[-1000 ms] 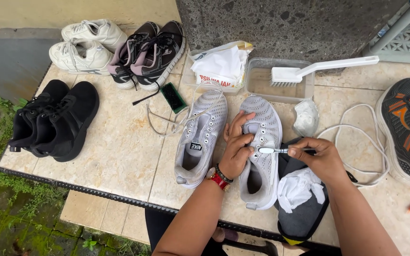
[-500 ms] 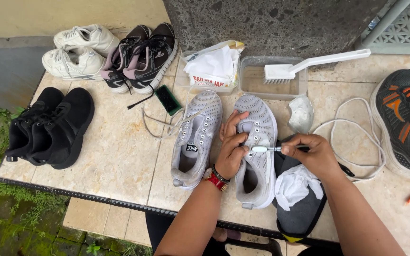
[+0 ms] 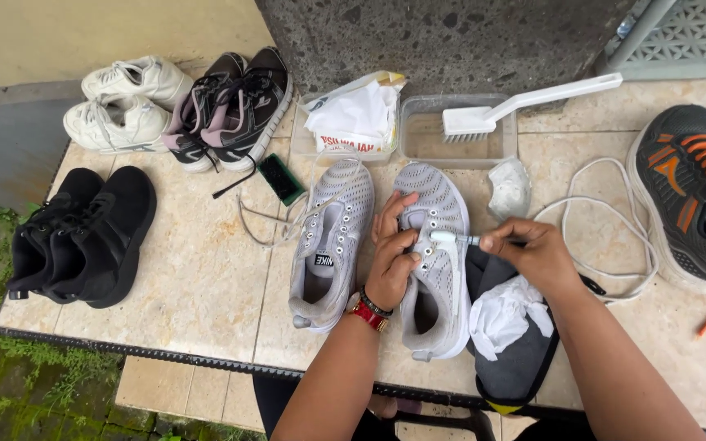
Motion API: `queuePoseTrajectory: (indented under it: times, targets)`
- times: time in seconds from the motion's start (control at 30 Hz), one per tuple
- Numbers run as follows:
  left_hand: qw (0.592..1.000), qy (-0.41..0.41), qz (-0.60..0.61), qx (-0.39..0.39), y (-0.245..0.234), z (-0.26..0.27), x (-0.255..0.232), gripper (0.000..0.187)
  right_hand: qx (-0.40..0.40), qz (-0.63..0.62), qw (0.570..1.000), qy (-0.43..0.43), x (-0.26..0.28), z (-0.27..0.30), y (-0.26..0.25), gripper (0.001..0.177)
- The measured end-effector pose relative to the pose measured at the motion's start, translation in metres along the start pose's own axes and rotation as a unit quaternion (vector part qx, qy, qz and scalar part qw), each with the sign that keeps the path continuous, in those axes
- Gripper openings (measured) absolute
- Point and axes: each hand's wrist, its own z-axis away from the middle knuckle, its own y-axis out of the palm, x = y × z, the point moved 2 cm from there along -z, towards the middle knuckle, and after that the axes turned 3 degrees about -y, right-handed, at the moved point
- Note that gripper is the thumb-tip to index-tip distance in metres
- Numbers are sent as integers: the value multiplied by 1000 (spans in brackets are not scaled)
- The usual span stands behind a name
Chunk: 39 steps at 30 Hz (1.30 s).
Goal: The person scrubs the upper and side panels of a white sneaker using a toothbrush and a cleaning solution. They wipe the shoe with a cloth and continue scrubbing different areas of the shoe's surface.
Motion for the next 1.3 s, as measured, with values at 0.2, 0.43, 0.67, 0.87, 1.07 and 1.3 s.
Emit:
queuePoseTrajectory:
  times: [0.2, 0.43, 0.67, 0.87, 1.07, 1.3]
  targets:
    - [1000, 6, 5, -1, 2, -3, 6, 21, -34, 3, 999, -28, -23, -11, -4, 11]
    - [1000, 6, 3, -10, 1, -3, 4, 21, 18, 4, 999, -38, -7, -3, 2, 10]
    - [1000, 25, 5, -6, 2, -1, -1, 25, -18, 4, 1000, 7, 2, 6, 6, 14]
    - [1000, 31, 5, -1, 3, -2, -1, 21, -68, 16, 997, -31, -11, -1, -12, 8]
    - [999, -34, -33, 12, 10, -7, -25, 15, -36, 5, 997, -70, -18, 0, -24, 13]
    - [913, -248, -321, 47, 22, -22, -49, 27, 38, 16, 998, -48, -24, -5, -49, 11]
